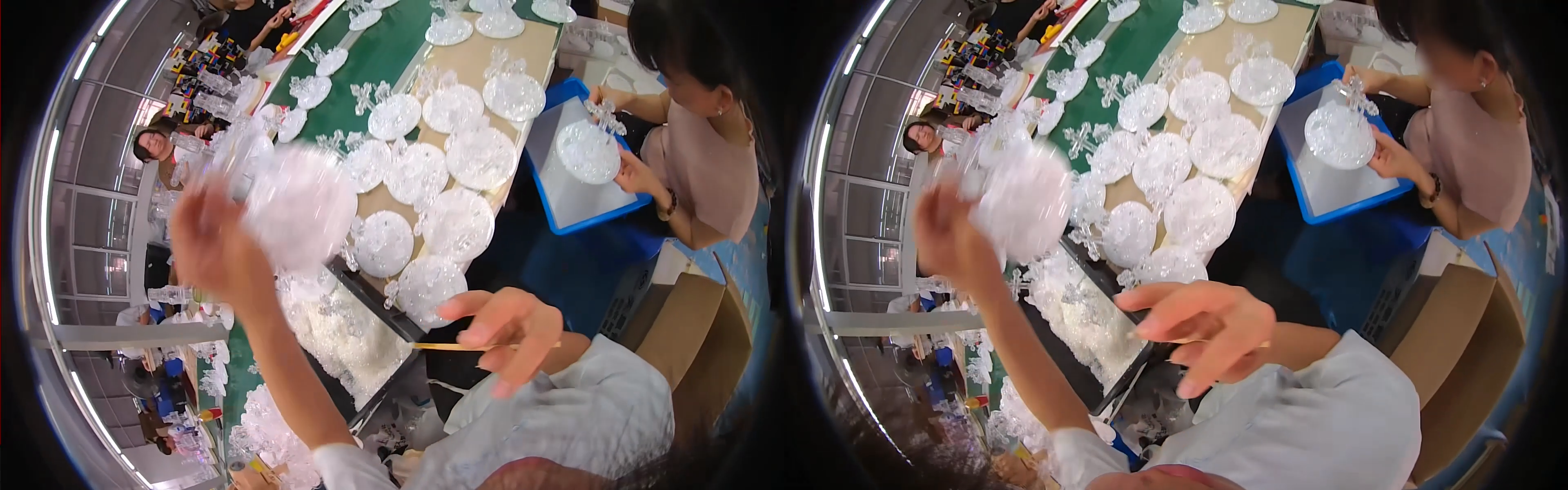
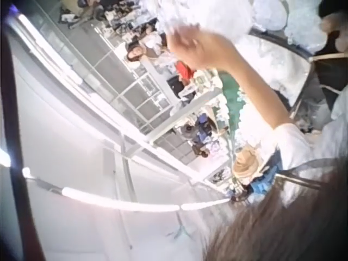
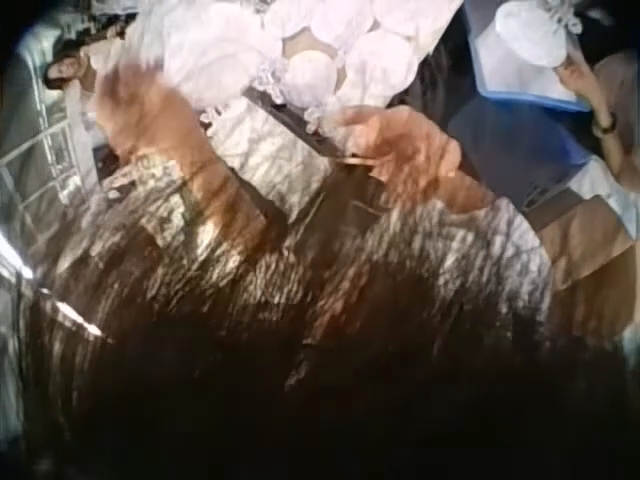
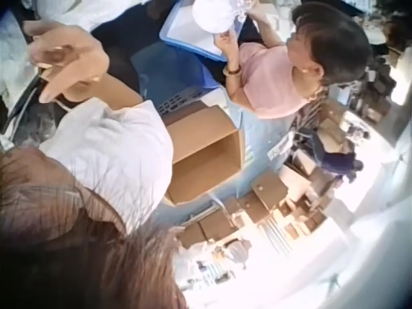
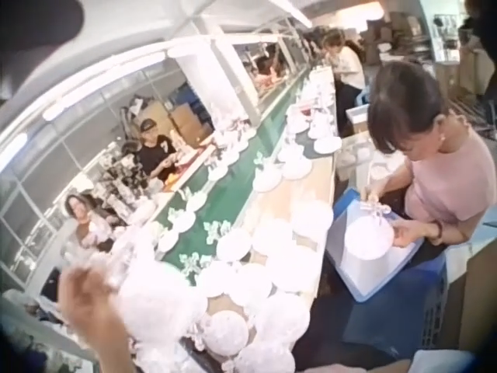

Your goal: Applying glue and small crystals to clear plastic ornaments using a brush and a dipping tray on a factory assembly line.

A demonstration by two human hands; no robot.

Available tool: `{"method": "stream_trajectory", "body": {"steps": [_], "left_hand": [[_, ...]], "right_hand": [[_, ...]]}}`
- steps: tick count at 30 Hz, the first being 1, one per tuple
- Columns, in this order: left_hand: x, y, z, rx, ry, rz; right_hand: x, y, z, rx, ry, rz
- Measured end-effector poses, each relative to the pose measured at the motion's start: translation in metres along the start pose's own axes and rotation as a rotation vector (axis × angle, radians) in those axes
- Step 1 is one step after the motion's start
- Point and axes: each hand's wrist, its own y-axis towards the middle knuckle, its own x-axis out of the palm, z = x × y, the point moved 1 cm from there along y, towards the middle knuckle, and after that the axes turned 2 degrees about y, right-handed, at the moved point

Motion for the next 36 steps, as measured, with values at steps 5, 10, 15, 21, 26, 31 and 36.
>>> {"method": "stream_trajectory", "body": {"steps": [5,10,15,21,26,31,36], "left_hand": [[0.186,0.078,-0.022,0.15,-0.083,-0.296],[0.339,0.087,-0.074,0.074,-0.049,-0.431],[0.413,0.065,-0.131,0.0,-0.072,-0.377],[0.468,0.032,-0.119,-0.144,0.084,-0.752],[0.406,0.049,-0.103,-0.076,0.173,-0.843],[0.255,0.087,-0.076,0.185,0.195,-0.883],[-0.001,0.051,-0.048,-0.106,0.276,-0.86]], "right_hand": [[-0.051,-0.007,-0.039,0.114,-0.276,0.034],[-0.085,-0.019,-0.067,0.294,-0.379,0.28],[-0.107,-0.031,-0.07,0.31,-0.475,0.426],[-0.112,-0.039,-0.075,0.269,-0.789,0.381],[-0.109,-0.025,-0.073,0.271,-0.959,0.289],[-0.098,-0.001,-0.055,0.229,-0.957,0.087],[-0.041,0.049,0.002,0.295,-1.008,-0.334]]}}
